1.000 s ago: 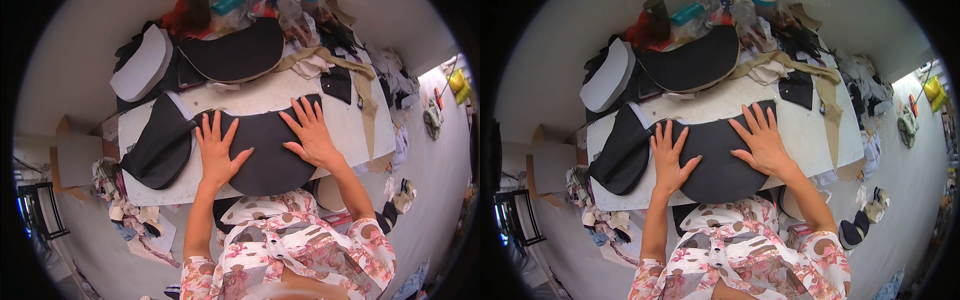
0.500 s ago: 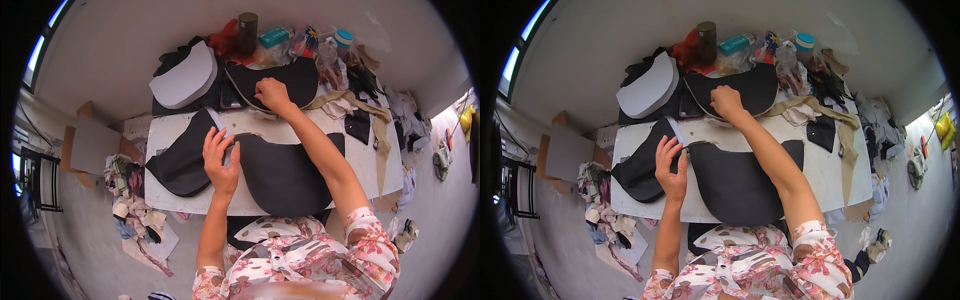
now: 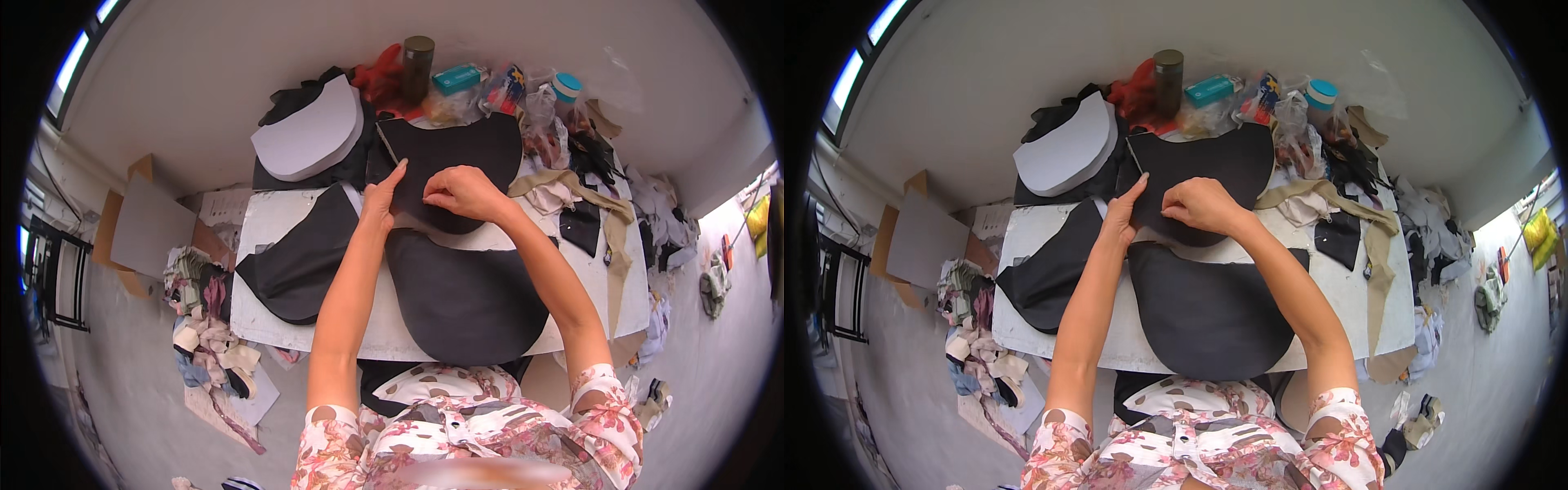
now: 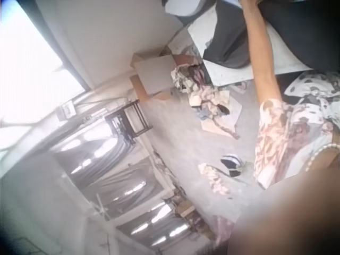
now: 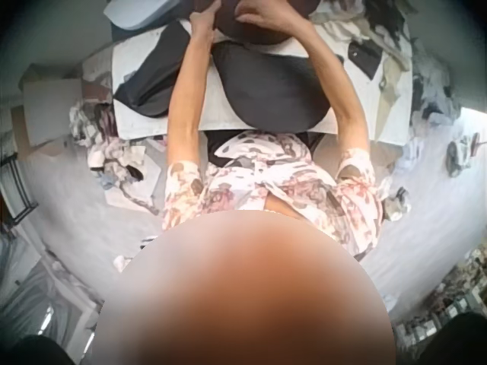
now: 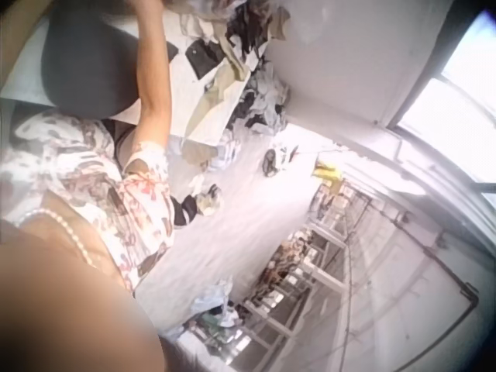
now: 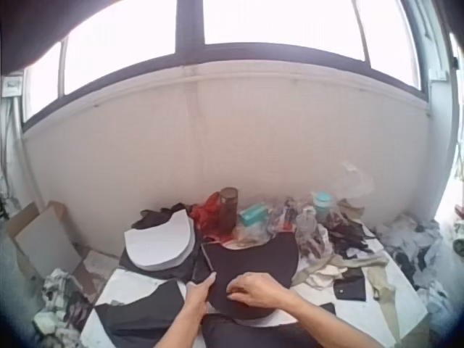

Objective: The person repeatedly picks up, folds, and places black fabric pieces on a cluttered work table. They handle the pieces one at a time, smoothing and repositioning them without using any tools.

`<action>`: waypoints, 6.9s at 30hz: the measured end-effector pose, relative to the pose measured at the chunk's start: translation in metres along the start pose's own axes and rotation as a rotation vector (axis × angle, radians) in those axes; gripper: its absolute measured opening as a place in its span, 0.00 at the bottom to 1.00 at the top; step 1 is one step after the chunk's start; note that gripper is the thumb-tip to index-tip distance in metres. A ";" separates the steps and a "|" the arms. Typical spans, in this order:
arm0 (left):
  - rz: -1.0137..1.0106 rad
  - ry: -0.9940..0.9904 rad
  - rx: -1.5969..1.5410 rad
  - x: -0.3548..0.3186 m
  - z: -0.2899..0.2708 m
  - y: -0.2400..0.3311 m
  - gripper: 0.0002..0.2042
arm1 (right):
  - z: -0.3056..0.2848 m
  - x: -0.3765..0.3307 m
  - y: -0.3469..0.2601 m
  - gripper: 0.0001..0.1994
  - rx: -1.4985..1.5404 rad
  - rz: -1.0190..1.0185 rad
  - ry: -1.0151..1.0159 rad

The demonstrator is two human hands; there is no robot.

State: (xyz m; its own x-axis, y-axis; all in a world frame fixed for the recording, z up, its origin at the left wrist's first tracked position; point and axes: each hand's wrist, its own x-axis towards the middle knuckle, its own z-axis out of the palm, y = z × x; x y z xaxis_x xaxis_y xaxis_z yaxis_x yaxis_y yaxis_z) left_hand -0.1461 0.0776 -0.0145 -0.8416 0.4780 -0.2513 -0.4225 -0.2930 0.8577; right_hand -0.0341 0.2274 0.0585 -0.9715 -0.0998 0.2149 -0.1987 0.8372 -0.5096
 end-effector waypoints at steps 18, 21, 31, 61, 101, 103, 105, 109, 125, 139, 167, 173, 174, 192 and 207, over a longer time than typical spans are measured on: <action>0.871 -0.013 0.454 -0.088 0.018 0.078 0.10 | -0.106 -0.085 0.063 0.08 0.198 0.145 0.265; 0.825 -0.056 0.246 -0.103 0.020 0.084 0.08 | -0.103 -0.111 0.052 0.08 0.747 0.166 0.447; 0.684 -0.205 0.008 -0.150 0.003 0.071 0.09 | -0.091 -0.167 -0.031 0.12 0.976 0.120 0.794; 0.410 0.051 0.887 -0.137 -0.030 -0.020 0.19 | 0.007 -0.226 0.015 0.11 0.231 0.540 0.676; 0.269 0.086 0.765 -0.127 -0.039 -0.025 0.14 | 0.046 -0.224 -0.099 0.10 -0.279 -0.281 0.012; 0.282 0.113 0.845 -0.130 -0.037 -0.023 0.14 | 0.041 -0.223 -0.099 0.12 -0.244 -0.247 -0.009; 0.325 0.157 0.980 -0.136 -0.035 -0.018 0.16 | 0.026 -0.220 -0.102 0.14 -0.145 -0.183 -0.022; 0.847 0.075 1.300 -0.157 -0.013 -0.017 0.25 | 0.004 -0.209 -0.085 0.28 -0.190 0.080 0.279; 0.753 -0.329 1.482 -0.166 -0.009 -0.044 0.35 | 0.036 -0.207 -0.050 0.36 -0.435 0.354 0.046; 0.791 0.914 1.325 -0.165 -0.202 0.044 0.10 | 0.091 0.006 -0.129 0.03 0.126 -0.166 0.151; 1.008 0.447 0.910 -0.212 -0.157 0.132 0.05 | 0.088 0.075 -0.105 0.13 0.128 -0.327 -0.030; 1.003 0.527 0.689 -0.225 -0.156 0.146 0.07 | 0.037 0.043 -0.086 0.09 0.446 -0.115 -0.041; 1.012 0.479 0.608 -0.226 -0.150 0.147 0.07 | 0.029 0.034 -0.088 0.08 0.581 -0.047 -0.046; 0.897 0.029 0.322 -0.222 -0.075 0.095 0.05 | -0.013 -0.150 -0.065 0.16 1.308 -0.252 0.532; 0.347 -0.148 0.167 -0.217 -0.034 0.018 0.05 | -0.026 -0.259 -0.073 0.06 0.967 0.315 0.834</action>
State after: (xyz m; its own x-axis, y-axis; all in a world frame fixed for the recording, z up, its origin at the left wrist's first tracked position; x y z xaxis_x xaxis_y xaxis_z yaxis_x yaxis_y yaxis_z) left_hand 0.0181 -0.0593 0.0401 -0.8617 0.4923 0.1227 -0.0514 -0.3253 0.9442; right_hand 0.2350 0.2063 0.0620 -0.6911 0.6792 0.2470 -0.3295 0.0080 -0.9441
